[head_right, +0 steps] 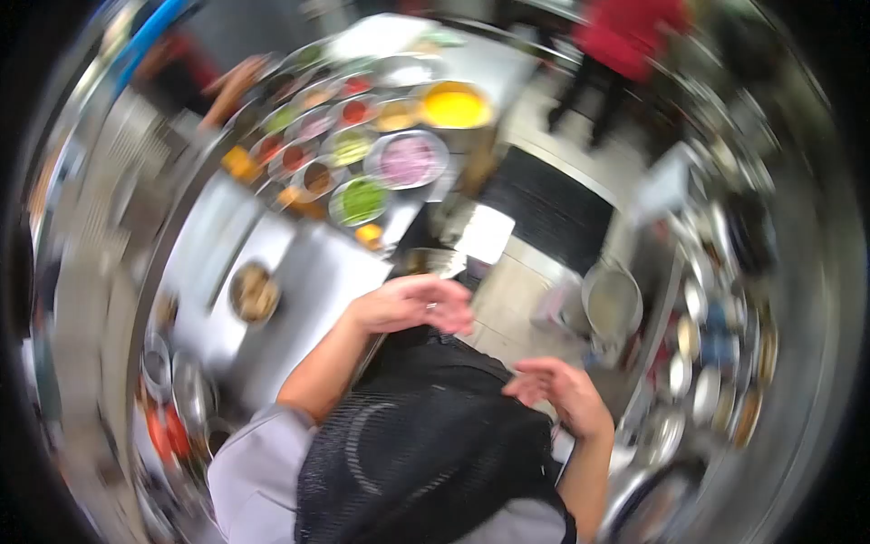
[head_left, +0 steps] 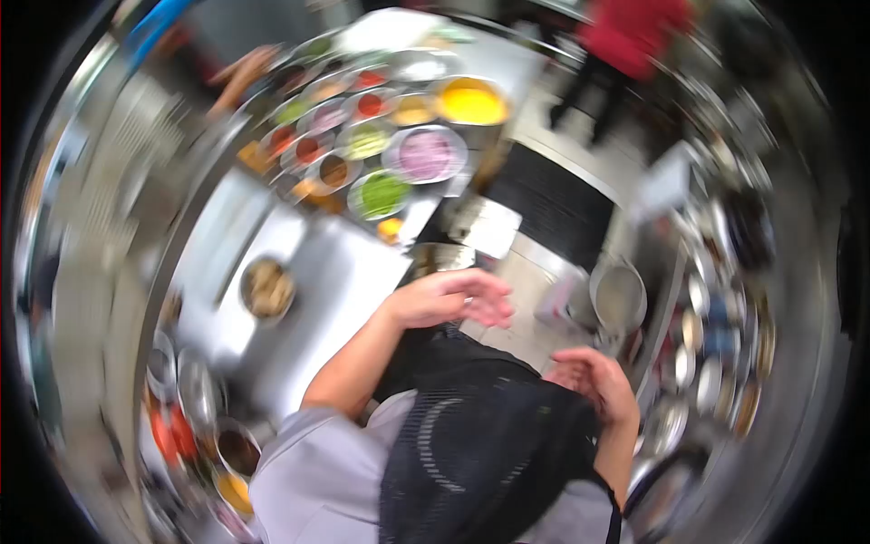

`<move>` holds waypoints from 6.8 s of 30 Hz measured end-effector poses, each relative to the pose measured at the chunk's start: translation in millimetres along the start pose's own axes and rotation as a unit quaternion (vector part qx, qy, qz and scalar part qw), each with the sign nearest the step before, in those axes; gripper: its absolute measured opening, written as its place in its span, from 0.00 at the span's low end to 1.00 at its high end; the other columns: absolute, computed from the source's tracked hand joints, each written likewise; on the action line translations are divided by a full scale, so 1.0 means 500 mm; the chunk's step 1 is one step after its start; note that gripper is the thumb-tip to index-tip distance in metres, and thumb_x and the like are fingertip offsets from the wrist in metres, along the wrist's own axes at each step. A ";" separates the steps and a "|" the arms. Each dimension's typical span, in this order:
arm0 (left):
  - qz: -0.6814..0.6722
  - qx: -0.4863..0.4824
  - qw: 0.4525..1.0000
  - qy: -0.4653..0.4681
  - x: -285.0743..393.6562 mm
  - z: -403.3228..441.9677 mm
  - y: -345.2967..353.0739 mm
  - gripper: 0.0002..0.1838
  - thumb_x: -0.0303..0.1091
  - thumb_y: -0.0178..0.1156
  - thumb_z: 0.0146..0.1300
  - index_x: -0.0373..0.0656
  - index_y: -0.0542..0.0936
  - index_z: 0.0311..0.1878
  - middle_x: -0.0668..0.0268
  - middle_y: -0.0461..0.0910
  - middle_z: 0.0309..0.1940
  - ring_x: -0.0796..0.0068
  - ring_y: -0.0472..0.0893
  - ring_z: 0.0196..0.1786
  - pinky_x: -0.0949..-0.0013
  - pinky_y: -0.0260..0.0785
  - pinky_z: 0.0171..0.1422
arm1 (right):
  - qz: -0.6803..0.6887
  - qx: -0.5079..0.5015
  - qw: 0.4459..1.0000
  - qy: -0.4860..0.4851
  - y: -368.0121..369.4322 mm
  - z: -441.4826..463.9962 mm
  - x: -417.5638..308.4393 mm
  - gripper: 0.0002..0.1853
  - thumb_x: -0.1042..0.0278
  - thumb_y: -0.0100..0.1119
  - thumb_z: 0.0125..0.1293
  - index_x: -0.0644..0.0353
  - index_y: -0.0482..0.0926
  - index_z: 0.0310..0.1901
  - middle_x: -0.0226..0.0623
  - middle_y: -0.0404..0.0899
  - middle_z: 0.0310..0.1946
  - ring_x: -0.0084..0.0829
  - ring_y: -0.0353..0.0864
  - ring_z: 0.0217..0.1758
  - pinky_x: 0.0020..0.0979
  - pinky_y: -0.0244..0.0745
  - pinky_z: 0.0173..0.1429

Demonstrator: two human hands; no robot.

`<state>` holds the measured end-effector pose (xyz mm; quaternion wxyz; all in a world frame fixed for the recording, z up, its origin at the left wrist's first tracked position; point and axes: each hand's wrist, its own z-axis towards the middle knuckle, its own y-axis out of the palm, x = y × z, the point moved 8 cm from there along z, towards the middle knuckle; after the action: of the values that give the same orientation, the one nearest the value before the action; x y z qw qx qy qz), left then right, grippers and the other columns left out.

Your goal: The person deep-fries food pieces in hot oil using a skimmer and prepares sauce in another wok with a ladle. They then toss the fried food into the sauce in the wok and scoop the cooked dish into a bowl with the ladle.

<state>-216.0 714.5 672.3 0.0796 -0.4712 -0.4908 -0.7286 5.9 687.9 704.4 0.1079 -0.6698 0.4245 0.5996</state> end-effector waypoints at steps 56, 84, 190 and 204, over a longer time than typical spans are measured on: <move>0.070 0.495 0.865 0.037 -0.080 0.427 -0.407 0.23 0.20 0.54 0.58 0.40 0.67 0.59 0.60 0.77 0.51 0.69 0.81 0.45 0.69 0.77 0.35 | -0.012 0.398 0.913 -0.086 -1.035 0.298 -0.037 0.33 0.62 0.63 0.66 0.64 0.62 0.68 0.37 0.76 0.45 0.25 0.81 0.39 0.27 0.80 0.41; 0.067 0.279 0.955 -0.078 0.087 1.773 -0.470 0.25 0.18 0.49 0.60 0.34 0.66 0.63 0.55 0.76 0.57 0.64 0.78 0.57 0.64 0.72 0.61 | -0.148 0.745 0.649 -0.037 -2.433 0.496 -0.729 0.42 0.50 0.63 0.61 0.70 0.61 0.69 0.53 0.72 0.62 0.41 0.76 0.59 0.35 0.75 0.54; 0.135 0.042 0.947 -0.289 -0.251 2.191 -0.567 0.19 0.21 0.52 0.58 0.40 0.69 0.55 0.61 0.77 0.44 0.71 0.80 0.41 0.64 0.81 0.35 | -0.249 0.955 0.151 0.055 -1.746 -0.159 -0.561 0.27 0.75 0.54 0.66 0.59 0.61 0.66 0.54 0.79 0.44 0.50 0.82 0.43 0.42 0.78 0.46; 0.118 0.151 0.953 -0.237 -0.215 2.069 -0.621 0.18 0.21 0.52 0.60 0.38 0.68 0.55 0.60 0.77 0.43 0.71 0.80 0.38 0.67 0.80 0.35 | 0.186 0.662 0.618 -0.382 -2.149 0.175 -0.720 0.07 0.67 0.53 0.72 0.56 0.67 0.45 0.34 0.72 0.27 0.19 0.67 0.20 0.22 0.62 0.18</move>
<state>292.2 1651.4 468.4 0.1163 -0.6671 -0.5406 -0.4991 722.6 1565.5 612.2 0.5606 -0.0347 0.7423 0.3654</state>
